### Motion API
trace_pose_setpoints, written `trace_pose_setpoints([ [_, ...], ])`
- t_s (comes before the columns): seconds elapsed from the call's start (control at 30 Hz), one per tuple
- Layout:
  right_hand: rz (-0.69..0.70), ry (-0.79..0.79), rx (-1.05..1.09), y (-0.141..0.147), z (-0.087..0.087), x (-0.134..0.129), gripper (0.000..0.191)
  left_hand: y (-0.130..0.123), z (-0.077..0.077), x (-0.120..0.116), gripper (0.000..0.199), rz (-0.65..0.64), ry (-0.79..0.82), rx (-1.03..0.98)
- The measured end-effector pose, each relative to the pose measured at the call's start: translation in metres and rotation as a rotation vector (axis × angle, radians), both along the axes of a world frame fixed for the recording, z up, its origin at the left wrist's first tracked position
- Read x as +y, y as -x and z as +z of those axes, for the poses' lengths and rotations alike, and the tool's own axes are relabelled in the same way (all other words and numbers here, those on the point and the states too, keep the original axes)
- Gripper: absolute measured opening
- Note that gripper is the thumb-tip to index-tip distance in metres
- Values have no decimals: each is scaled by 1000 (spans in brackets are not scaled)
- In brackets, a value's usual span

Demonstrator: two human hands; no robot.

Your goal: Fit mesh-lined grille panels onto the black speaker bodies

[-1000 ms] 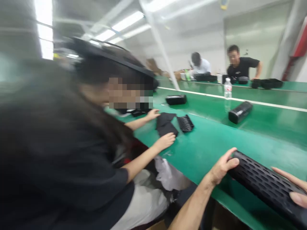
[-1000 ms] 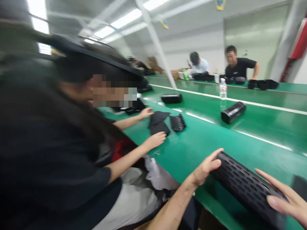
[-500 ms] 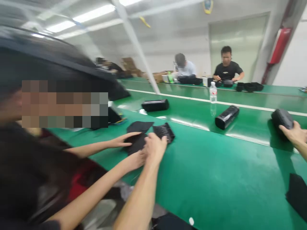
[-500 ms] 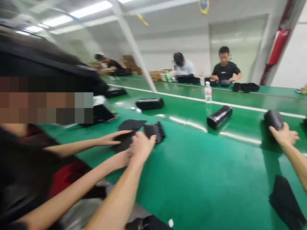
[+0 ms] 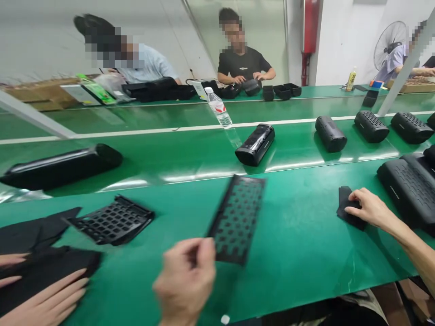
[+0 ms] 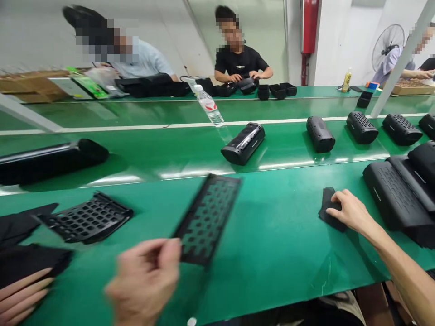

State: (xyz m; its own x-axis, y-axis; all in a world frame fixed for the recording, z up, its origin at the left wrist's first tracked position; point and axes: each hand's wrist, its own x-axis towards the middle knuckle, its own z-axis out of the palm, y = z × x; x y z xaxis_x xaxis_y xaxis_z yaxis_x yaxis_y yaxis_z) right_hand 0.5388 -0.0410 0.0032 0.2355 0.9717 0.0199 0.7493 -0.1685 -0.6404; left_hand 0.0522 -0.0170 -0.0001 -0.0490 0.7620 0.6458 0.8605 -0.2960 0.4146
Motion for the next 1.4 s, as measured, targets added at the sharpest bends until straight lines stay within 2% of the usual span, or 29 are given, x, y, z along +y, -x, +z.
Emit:
trace_pose_setpoints([
  [0.07,-31,21,84,-6,-8,-10,20,-58,-8,-18,7,-199,-77,12],
  [0.13,-48,33,200,-12,-6,-11,27,-101,-14,-29,8,-391,-52,-1],
  [0.17,-52,38,271,-13,-2,-10,31,-114,-16,-32,10,-461,-19,-12],
  [0.23,-58,48,437,-14,10,-9,42,-125,-20,-34,14,-551,62,-22],
  [0.3,-49,61,619,-9,22,-12,51,-123,-20,-33,16,-568,139,4],
  [0.33,-37,69,705,-4,27,-15,55,-121,-17,-33,16,-536,164,12],
  [0.4,-3,96,851,11,34,-21,59,-119,-6,-33,22,-425,200,-34],
  [0.47,44,127,949,31,37,-26,60,-127,12,-36,38,-365,318,-196],
  [0.53,98,138,1035,53,37,-28,59,-146,31,-40,54,-443,568,-432],
  [0.6,148,136,1133,74,36,-30,56,-169,44,-42,65,-553,816,-660],
  [0.67,194,139,1184,89,32,-29,54,-188,46,-42,57,-581,920,-825],
  [0.77,228,112,1033,94,21,-24,58,-196,39,-41,38,-527,919,-916],
  [0.83,197,70,888,88,11,-19,59,-190,33,-41,32,-457,882,-861],
  [0.97,120,21,568,71,-10,-9,39,-173,25,-45,20,-278,783,-533],
  [1.1,156,51,272,59,-18,-6,22,-172,16,-52,5,-175,808,-195],
  [1.23,217,90,119,53,-14,6,35,-171,6,-57,5,-140,862,-92],
  [1.4,339,113,16,65,-10,43,54,-162,3,-61,7,-120,929,-144],
])
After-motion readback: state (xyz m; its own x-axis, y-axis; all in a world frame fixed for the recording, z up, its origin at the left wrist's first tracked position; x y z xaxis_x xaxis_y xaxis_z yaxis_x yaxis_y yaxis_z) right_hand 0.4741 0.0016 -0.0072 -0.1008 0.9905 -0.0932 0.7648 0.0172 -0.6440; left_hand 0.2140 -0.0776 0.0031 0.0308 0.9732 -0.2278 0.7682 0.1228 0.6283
